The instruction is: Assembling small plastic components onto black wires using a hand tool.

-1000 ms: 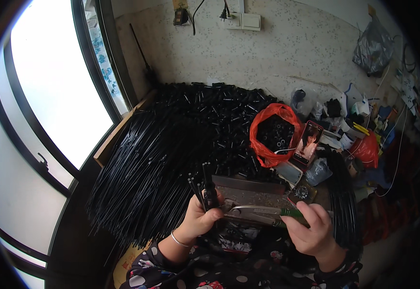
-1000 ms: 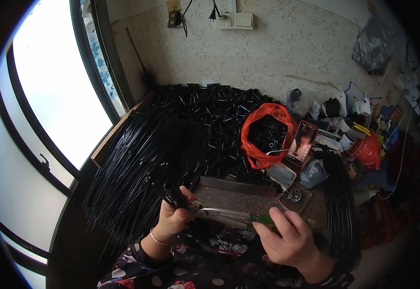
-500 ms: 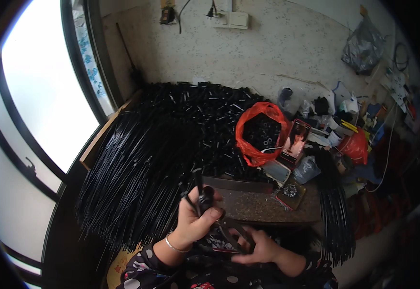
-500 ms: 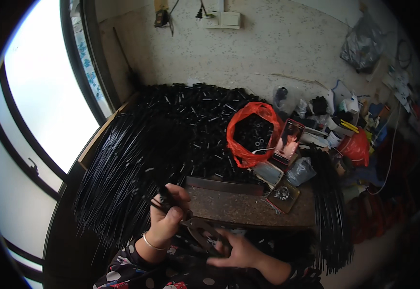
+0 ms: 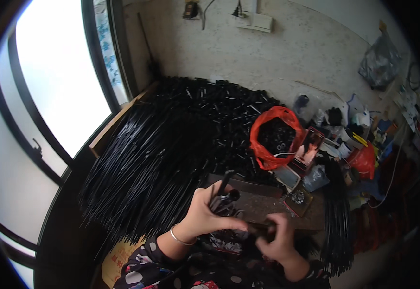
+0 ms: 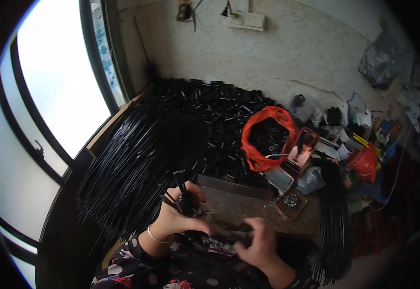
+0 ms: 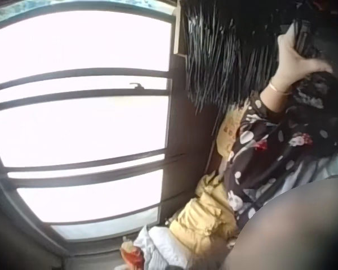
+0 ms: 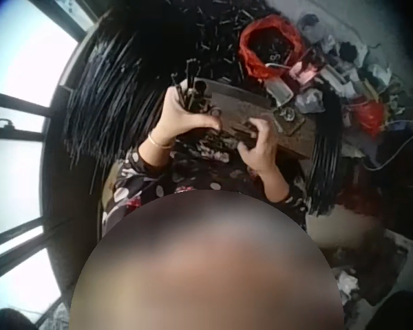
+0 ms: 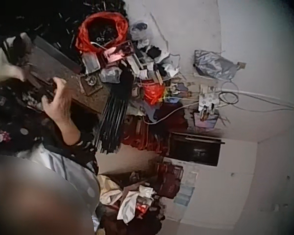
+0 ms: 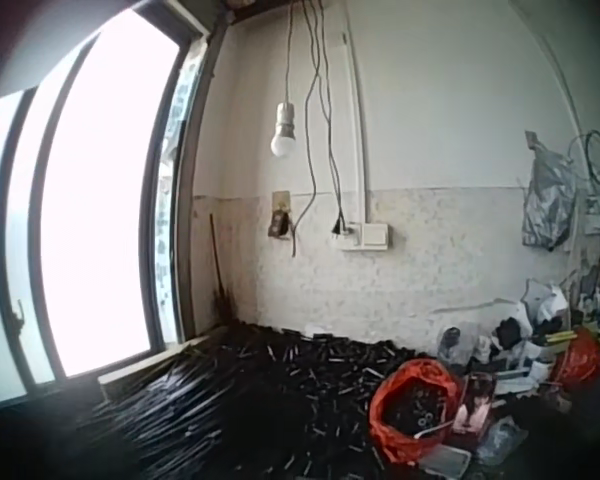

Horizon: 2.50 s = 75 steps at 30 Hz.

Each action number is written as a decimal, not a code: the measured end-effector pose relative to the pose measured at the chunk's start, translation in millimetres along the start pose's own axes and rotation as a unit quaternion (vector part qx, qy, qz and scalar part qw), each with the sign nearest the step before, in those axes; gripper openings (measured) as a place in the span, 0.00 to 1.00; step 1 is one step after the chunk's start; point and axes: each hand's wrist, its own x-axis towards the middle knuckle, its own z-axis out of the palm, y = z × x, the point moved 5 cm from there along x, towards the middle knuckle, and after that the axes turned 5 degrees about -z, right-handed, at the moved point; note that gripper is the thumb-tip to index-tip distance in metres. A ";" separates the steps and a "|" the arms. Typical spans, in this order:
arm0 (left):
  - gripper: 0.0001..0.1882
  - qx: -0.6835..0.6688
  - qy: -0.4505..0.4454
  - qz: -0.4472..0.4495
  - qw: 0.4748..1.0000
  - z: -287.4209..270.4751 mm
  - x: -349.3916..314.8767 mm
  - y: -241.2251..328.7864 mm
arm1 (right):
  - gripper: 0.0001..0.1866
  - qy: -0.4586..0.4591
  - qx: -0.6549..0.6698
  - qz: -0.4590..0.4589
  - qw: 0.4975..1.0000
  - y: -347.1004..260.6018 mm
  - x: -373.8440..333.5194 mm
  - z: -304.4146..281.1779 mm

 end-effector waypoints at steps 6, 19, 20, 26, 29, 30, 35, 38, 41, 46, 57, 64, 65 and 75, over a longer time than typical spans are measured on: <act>0.37 -0.105 -0.027 -0.007 0.994 -5.0 -2.3 -9.9 | 0.13 -0.302 0.480 0.273 0.777 -13.9 -28.9 28.1; 0.32 -0.075 -0.004 0.000 0.997 -2.5 6.5 -11.0 | 0.16 -0.171 0.050 0.060 0.982 1.7 -27.8 24.1; 0.30 -0.110 -0.009 -0.029 0.993 3.7 8.5 -14.8 | 0.15 -0.245 0.253 0.157 0.923 0.8 -41.8 41.0; 0.24 -0.067 0.036 -0.063 0.995 6.0 1.1 -18.3 | 0.26 -0.301 0.512 0.188 0.782 -4.1 -27.4 38.7; 0.23 -0.116 0.044 -0.100 0.987 11.2 3.3 -12.0 | 0.27 -0.368 0.578 0.248 0.685 1.0 -34.0 36.7; 0.23 -0.117 0.039 -0.103 0.987 15.0 5.1 -14.4 | 0.27 -0.363 0.579 0.250 0.686 3.3 -38.9 39.1; 0.20 -0.077 0.048 -0.147 0.985 37.9 7.2 -52.1 | 0.10 -0.261 0.518 0.317 0.750 23.2 -70.4 63.8; 0.20 -0.039 0.087 -0.178 0.979 43.5 -4.1 -85.6 | 0.06 -0.212 0.514 0.365 0.747 38.0 -85.8 84.7; 0.23 -0.090 0.085 -0.208 0.970 55.9 1.2 -99.8 | 0.08 -0.149 0.448 0.365 0.802 58.7 -83.2 73.2; 0.26 -0.109 0.088 -0.190 0.972 49.6 3.2 -105.8 | 0.10 -0.001 -0.038 0.292 0.956 161.4 -16.1 -13.0; 0.23 -0.091 0.021 -0.191 0.977 57.8 8.4 -121.5 | 0.09 -0.114 -0.330 0.087 0.933 232.5 -3.3 -49.7; 0.17 -0.094 0.007 -0.170 0.981 64.0 6.1 -112.1 | 0.05 -0.105 -0.352 0.023 0.930 238.4 -8.1 -47.8; 0.17 -0.089 0.005 -0.167 0.982 62.9 4.5 -109.1 | 0.05 -0.092 -0.342 0.009 0.935 236.5 -8.0 -48.8; 0.16 -0.066 0.015 -0.178 0.982 57.5 -18.9 -87.9 | 0.05 -0.172 -0.355 -0.006 0.919 231.1 -6.3 -46.0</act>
